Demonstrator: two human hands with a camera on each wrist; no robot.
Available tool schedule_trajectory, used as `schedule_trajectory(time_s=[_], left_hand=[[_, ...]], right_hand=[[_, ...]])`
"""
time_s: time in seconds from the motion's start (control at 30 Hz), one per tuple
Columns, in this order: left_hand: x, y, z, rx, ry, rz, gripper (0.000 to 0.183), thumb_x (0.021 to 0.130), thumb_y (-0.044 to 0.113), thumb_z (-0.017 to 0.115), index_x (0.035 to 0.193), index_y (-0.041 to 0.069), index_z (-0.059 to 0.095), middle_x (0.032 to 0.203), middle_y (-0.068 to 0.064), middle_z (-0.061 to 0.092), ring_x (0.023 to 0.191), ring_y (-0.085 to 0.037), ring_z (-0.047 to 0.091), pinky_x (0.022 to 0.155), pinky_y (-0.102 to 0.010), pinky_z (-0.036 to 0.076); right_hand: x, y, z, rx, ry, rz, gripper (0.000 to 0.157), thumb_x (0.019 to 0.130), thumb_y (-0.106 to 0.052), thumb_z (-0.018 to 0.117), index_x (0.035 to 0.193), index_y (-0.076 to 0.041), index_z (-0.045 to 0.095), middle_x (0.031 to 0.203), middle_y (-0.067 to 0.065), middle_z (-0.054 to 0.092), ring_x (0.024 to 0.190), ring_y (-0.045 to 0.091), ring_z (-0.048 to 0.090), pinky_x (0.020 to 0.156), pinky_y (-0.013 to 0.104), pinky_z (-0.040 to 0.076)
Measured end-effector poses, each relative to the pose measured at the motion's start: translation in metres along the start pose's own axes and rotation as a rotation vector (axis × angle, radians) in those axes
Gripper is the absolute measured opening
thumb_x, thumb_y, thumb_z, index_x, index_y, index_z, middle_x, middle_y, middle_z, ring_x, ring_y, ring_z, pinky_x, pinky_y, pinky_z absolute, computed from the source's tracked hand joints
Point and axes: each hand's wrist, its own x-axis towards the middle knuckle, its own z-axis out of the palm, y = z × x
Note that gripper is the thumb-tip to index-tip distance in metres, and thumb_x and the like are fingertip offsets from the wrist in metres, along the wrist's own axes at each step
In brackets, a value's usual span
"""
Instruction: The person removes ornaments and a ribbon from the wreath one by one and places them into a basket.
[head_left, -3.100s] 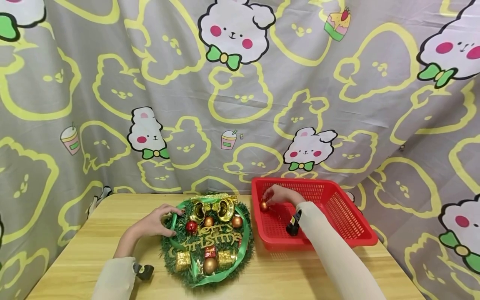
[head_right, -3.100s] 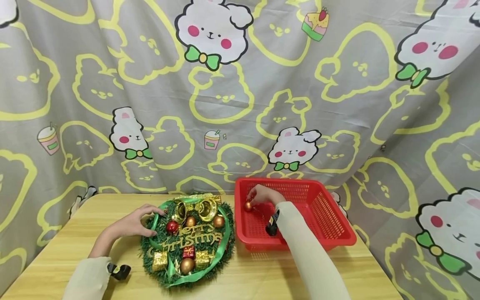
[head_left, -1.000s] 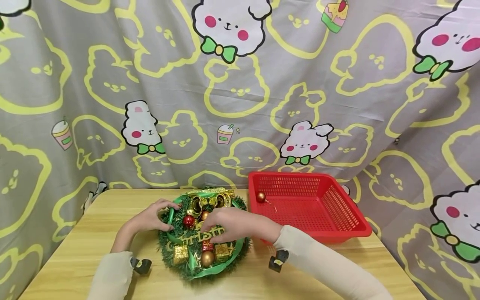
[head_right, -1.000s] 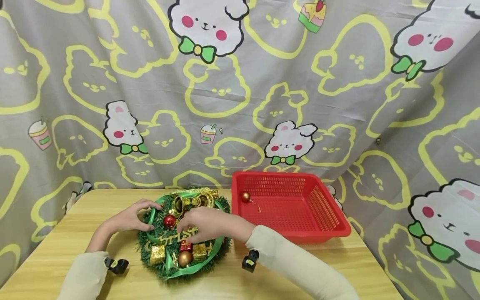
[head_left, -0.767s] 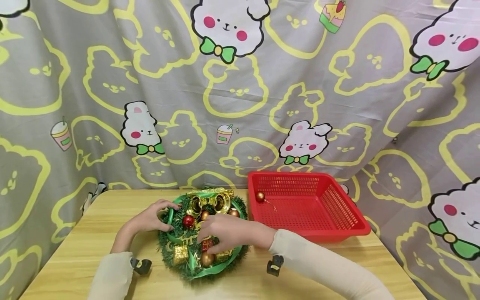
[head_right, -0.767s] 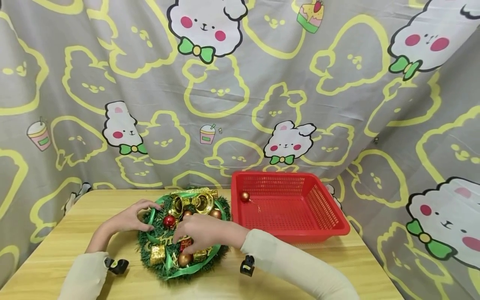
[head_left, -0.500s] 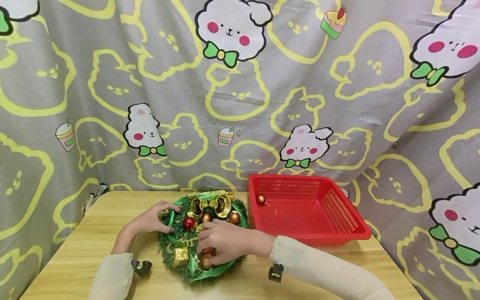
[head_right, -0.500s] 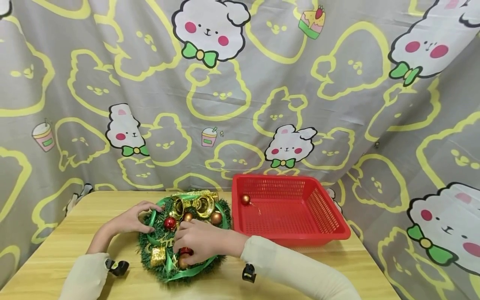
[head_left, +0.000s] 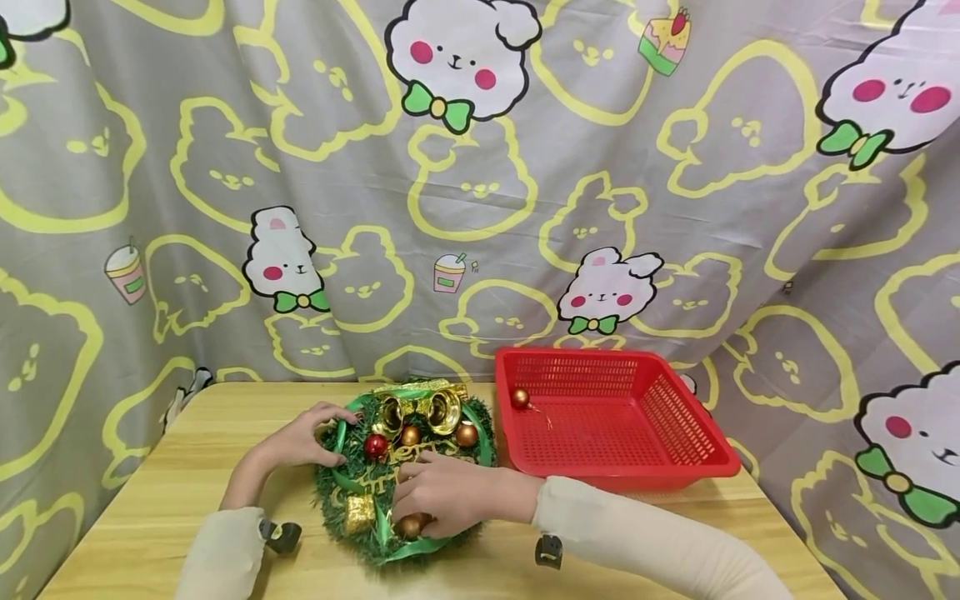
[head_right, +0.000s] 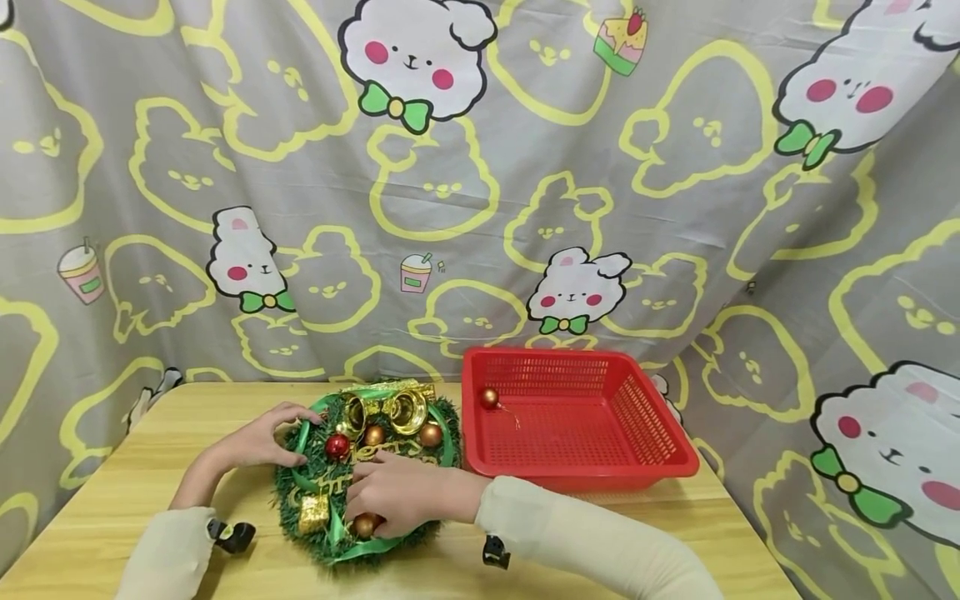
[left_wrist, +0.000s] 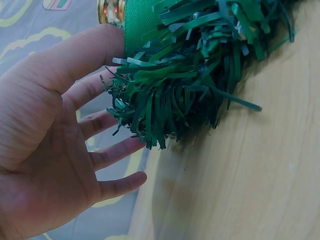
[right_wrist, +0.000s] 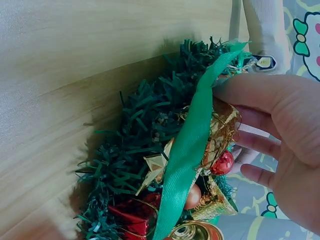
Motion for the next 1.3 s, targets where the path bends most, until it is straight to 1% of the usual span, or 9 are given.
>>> schedule_trajectory(time_s=[0.13, 0.27, 0.43, 0.5, 0.67, 0.87, 1.03, 1.17, 1.3], left_hand=[[0.0010, 0.0016, -0.0009, 0.006, -0.001, -0.006, 0.058, 0.078, 0.016, 0.085, 0.130, 0.006, 0.062, 0.139, -0.029, 0.046, 0.129, -0.052, 0.044, 0.104, -0.071, 0.044], [0.0018, 0.0025, -0.0015, 0.002, 0.000, -0.004, 0.058, 0.078, 0.016, 0.086, 0.129, 0.006, 0.062, 0.138, -0.028, 0.046, 0.129, -0.053, 0.044, 0.103, -0.072, 0.044], [0.0008, -0.0009, 0.0001, 0.006, -0.002, 0.014, 0.057, 0.078, 0.015, 0.086, 0.129, 0.006, 0.062, 0.138, -0.028, 0.046, 0.127, -0.052, 0.045, 0.104, -0.072, 0.044], [0.0001, -0.0024, 0.0015, 0.008, 0.000, 0.008, 0.057, 0.078, 0.015, 0.086, 0.129, 0.006, 0.062, 0.138, -0.028, 0.047, 0.127, -0.051, 0.046, 0.105, -0.071, 0.043], [0.0008, -0.0024, 0.0019, 0.005, 0.005, -0.006, 0.057, 0.079, 0.016, 0.086, 0.129, 0.007, 0.062, 0.139, -0.029, 0.046, 0.127, -0.050, 0.047, 0.106, -0.070, 0.043], [0.0026, 0.0012, -0.0010, -0.005, -0.003, 0.000, 0.056, 0.079, 0.014, 0.085, 0.129, 0.005, 0.062, 0.137, -0.028, 0.046, 0.127, -0.051, 0.046, 0.105, -0.071, 0.043], [0.0024, 0.0038, -0.0039, 0.001, -0.003, 0.006, 0.057, 0.079, 0.014, 0.085, 0.129, 0.004, 0.061, 0.137, -0.028, 0.047, 0.127, -0.052, 0.045, 0.105, -0.072, 0.042], [0.0002, 0.0008, -0.0026, 0.007, -0.004, 0.016, 0.057, 0.078, 0.015, 0.086, 0.129, 0.005, 0.062, 0.137, -0.028, 0.048, 0.126, -0.050, 0.047, 0.105, -0.071, 0.043], [0.0001, -0.0004, -0.0016, -0.002, -0.008, 0.019, 0.057, 0.078, 0.015, 0.086, 0.129, 0.005, 0.062, 0.138, -0.028, 0.047, 0.127, -0.050, 0.047, 0.105, -0.071, 0.043]], right_hand=[[0.0007, 0.0002, 0.0010, -0.007, -0.018, -0.004, 0.040, 0.089, -0.031, 0.077, 0.128, -0.033, 0.069, 0.126, -0.020, 0.068, 0.118, 0.004, 0.054, 0.091, 0.022, 0.043], [0.0017, -0.0002, 0.0005, -0.008, -0.013, -0.010, 0.038, 0.089, -0.027, 0.077, 0.127, -0.033, 0.070, 0.123, -0.019, 0.069, 0.118, 0.005, 0.055, 0.093, 0.023, 0.044], [0.0024, -0.0020, 0.0007, -0.002, -0.010, -0.016, 0.036, 0.088, -0.024, 0.077, 0.123, -0.032, 0.071, 0.119, -0.019, 0.070, 0.118, 0.004, 0.056, 0.099, 0.025, 0.045], [0.0023, -0.0026, 0.0008, -0.007, -0.002, -0.018, 0.035, 0.088, -0.024, 0.077, 0.122, -0.032, 0.072, 0.118, -0.020, 0.070, 0.118, 0.003, 0.057, 0.100, 0.024, 0.045], [0.0014, -0.0034, 0.0003, -0.012, 0.043, -0.006, 0.033, 0.087, -0.025, 0.078, 0.119, -0.031, 0.073, 0.115, -0.019, 0.070, 0.114, 0.002, 0.057, 0.096, 0.022, 0.045], [0.0008, -0.0043, 0.0020, 0.005, 0.104, 0.000, 0.028, 0.086, -0.025, 0.079, 0.113, -0.029, 0.073, 0.113, -0.017, 0.070, 0.111, 0.002, 0.058, 0.094, 0.021, 0.046], [0.0021, -0.0034, 0.0060, -0.012, 0.141, 0.008, 0.030, 0.086, -0.024, 0.079, 0.114, -0.028, 0.072, 0.116, -0.015, 0.070, 0.113, 0.003, 0.058, 0.096, 0.022, 0.048], [0.0017, -0.0035, 0.0072, -0.011, 0.166, 0.009, 0.032, 0.086, -0.024, 0.080, 0.116, -0.027, 0.072, 0.120, -0.014, 0.070, 0.117, 0.004, 0.059, 0.100, 0.024, 0.050], [0.0005, -0.0009, 0.0055, -0.002, 0.197, 0.020, 0.034, 0.085, -0.025, 0.080, 0.118, -0.026, 0.072, 0.121, -0.013, 0.070, 0.115, 0.004, 0.060, 0.101, 0.025, 0.050]])
